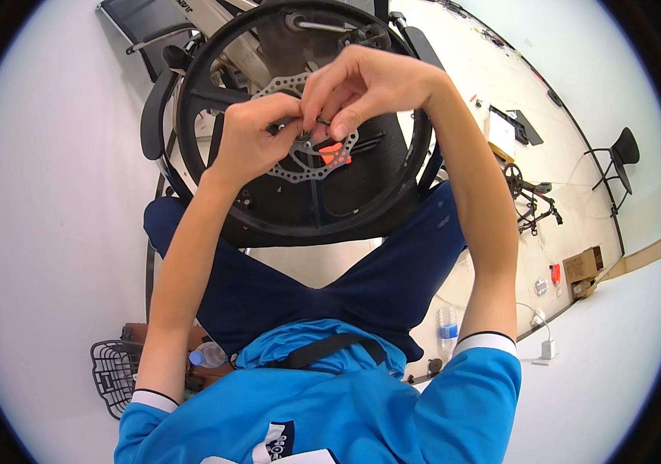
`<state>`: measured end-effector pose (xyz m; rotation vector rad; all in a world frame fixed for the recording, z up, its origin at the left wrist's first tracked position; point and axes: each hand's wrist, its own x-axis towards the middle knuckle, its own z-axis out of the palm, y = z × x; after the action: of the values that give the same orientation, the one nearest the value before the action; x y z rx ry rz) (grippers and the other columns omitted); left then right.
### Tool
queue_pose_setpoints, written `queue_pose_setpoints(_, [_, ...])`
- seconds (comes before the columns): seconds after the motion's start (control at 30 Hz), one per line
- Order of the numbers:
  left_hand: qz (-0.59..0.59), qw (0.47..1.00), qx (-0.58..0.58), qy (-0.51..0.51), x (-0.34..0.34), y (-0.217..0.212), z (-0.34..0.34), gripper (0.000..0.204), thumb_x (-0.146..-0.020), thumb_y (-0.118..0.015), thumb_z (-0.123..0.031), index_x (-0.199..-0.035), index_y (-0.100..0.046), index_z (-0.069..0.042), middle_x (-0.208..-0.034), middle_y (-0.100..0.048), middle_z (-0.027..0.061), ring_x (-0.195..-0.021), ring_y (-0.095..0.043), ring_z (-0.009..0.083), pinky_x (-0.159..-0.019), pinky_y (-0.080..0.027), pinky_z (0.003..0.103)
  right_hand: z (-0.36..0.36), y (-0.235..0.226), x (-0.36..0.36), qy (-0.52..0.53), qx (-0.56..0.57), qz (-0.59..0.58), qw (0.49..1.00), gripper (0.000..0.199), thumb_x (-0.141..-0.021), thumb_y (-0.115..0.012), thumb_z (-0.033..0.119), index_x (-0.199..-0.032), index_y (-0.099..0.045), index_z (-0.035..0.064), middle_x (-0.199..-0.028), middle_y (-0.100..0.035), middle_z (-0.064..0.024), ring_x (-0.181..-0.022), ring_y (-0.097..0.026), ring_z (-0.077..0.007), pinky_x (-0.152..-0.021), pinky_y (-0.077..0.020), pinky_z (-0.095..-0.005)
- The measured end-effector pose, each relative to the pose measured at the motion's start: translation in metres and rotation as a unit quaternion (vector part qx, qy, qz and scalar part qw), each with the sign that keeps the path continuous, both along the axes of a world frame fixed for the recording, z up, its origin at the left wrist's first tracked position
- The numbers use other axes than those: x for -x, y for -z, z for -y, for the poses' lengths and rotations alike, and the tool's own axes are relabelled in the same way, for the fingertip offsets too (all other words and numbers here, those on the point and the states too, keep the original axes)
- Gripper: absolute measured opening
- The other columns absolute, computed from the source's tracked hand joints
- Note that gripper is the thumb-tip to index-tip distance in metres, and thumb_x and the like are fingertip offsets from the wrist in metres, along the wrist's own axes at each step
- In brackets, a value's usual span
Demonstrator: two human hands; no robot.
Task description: The person assembles a bicycle wheel by hand, inserting small metal components into the hub area of the wheel. They repeatedly pick up and place parts while seated on the floor in a workshop.
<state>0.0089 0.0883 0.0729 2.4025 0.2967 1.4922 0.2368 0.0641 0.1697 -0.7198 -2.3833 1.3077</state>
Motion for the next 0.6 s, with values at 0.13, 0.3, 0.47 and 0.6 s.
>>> queue_pose_setpoints(0.13, [-0.021,1.000,0.006,0.012,0.003,-0.002,-0.006,0.015,-0.077,-0.074,0.005,-0.091,-0.073,-0.002,-0.086,-0.075,0.0090,-0.075,-0.072,0.0222,-0.066,-0.054,0.029,-0.011,0.008,0.006,-0.012,0.031,-0.017,0.999,0.041,-0.070,-0.095,0.016,-0.098,-0.074,-0.0064,-0.099,-0.068,-0.0080,-0.091,-0.075,-0.0200,-0.082,-0.0625,-0.0270])
queue_pose_setpoints(0.3, [-0.010,1.000,0.015,0.020,0.005,0.003,-0.007,0.015,-0.077,-0.074,0.005,-0.091,-0.073,-0.002,-0.088,-0.075,0.0090,-0.074,-0.072,0.0222,-0.067,-0.054,0.029,-0.005,0.021,0.013,0.014,0.006,-0.049,0.999,0.039,-0.068,-0.096,0.014,-0.093,-0.074,-0.0069,-0.093,-0.068,-0.0077,-0.084,-0.076,-0.0185,-0.076,-0.0632,-0.0259])
queue_pose_setpoints(0.47, [0.015,0.999,0.029,0.025,0.004,0.006,-0.007,0.017,-0.078,-0.074,0.007,-0.092,-0.074,-0.001,-0.090,-0.076,0.0082,-0.077,-0.072,0.0195,-0.071,-0.055,0.028,0.002,0.030,0.012,0.033,0.001,-0.127,0.991,0.033,-0.073,-0.091,0.004,-0.098,-0.072,-0.0087,-0.099,-0.070,-0.0120,-0.086,-0.076,-0.0208,-0.077,-0.0634,-0.0270])
queue_pose_setpoints(0.6, [0.050,0.997,0.052,0.036,0.002,-0.002,0.010,0.016,-0.081,-0.075,0.006,-0.096,-0.076,-0.001,-0.091,-0.076,0.0080,-0.080,-0.073,0.0172,-0.074,-0.056,0.027,0.025,0.030,0.012,0.058,-0.066,-0.193,0.977,0.023,-0.082,-0.082,0.000,-0.099,-0.071,-0.0102,-0.103,-0.070,-0.0146,-0.087,-0.077,-0.0229,-0.077,-0.0635,-0.0287])
